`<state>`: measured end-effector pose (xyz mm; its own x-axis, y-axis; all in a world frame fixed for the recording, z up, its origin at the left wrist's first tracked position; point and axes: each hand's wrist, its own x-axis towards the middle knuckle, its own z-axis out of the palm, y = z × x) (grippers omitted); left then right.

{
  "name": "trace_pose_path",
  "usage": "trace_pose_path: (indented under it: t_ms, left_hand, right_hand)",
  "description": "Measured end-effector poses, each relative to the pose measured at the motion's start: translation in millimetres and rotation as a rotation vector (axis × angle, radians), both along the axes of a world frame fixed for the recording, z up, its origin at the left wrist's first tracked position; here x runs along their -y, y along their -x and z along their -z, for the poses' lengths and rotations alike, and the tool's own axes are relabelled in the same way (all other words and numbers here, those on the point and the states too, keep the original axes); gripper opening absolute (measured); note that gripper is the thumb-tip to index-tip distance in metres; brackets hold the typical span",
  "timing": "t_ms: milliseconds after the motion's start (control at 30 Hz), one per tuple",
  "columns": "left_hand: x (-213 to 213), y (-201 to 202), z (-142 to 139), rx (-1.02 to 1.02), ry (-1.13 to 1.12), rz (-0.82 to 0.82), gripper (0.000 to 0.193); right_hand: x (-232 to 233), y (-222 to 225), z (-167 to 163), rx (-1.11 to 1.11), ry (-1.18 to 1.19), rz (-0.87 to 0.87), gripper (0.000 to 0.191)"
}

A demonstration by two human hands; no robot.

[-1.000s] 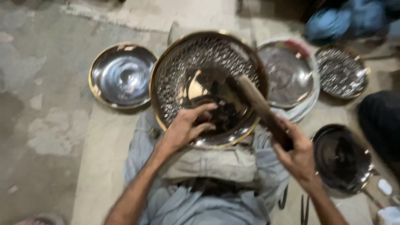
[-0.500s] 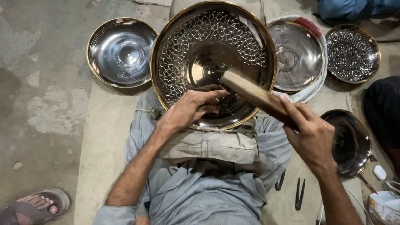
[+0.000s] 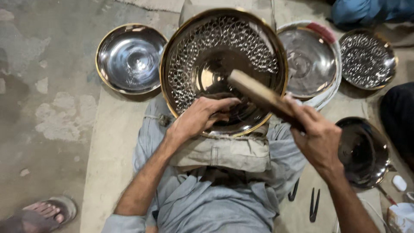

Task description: The person sits on the floor and uses a wooden mallet to hammer a metal bowl held on their lap, creating a textured pattern on the interior surface. They repeatedly reposition a small metal tool inside the bowl and strike it to shape the metal.

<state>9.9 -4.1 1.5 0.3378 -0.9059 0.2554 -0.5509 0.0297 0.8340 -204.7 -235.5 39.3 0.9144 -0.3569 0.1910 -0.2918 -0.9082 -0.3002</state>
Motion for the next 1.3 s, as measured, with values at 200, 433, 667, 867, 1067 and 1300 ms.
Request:
trace_pose_path:
  t_ms: [200, 433, 667, 867, 1067, 1300]
  left_hand:
    - [-1, 4, 0, 0.005, -0.075, -0.09, 0.056]
    - [-5, 11, 1, 0.117, 0.158, -0.177, 0.055]
    - [-8, 24, 3, -0.032, 0.012, -0.337, 0.054]
    - [-10, 37, 7, -0.09, 0.008, -0.446, 0.053]
    - [-8, 46, 12, -0.109, 0.069, -0.569, 0.053]
    - [-8, 57, 12, -0.204, 0.054, -0.667, 0.053]
  right_hand:
    - [3, -3, -2, 0.175, -0.168, -0.124, 0.081]
    - [7, -20, -19, -0.064, 0.031, -0.073, 0.077]
    - [13, -41, -45, 0.143, -0.191, -0.317, 0.081]
    - [6, -63, -58, 0.161, -0.121, -0.282, 0.078]
    - [6, -77, -71, -0.264, 0.346, -0.168, 0.072]
    - [-5, -95, -85, -0.378, 0.45, -0.248, 0.086]
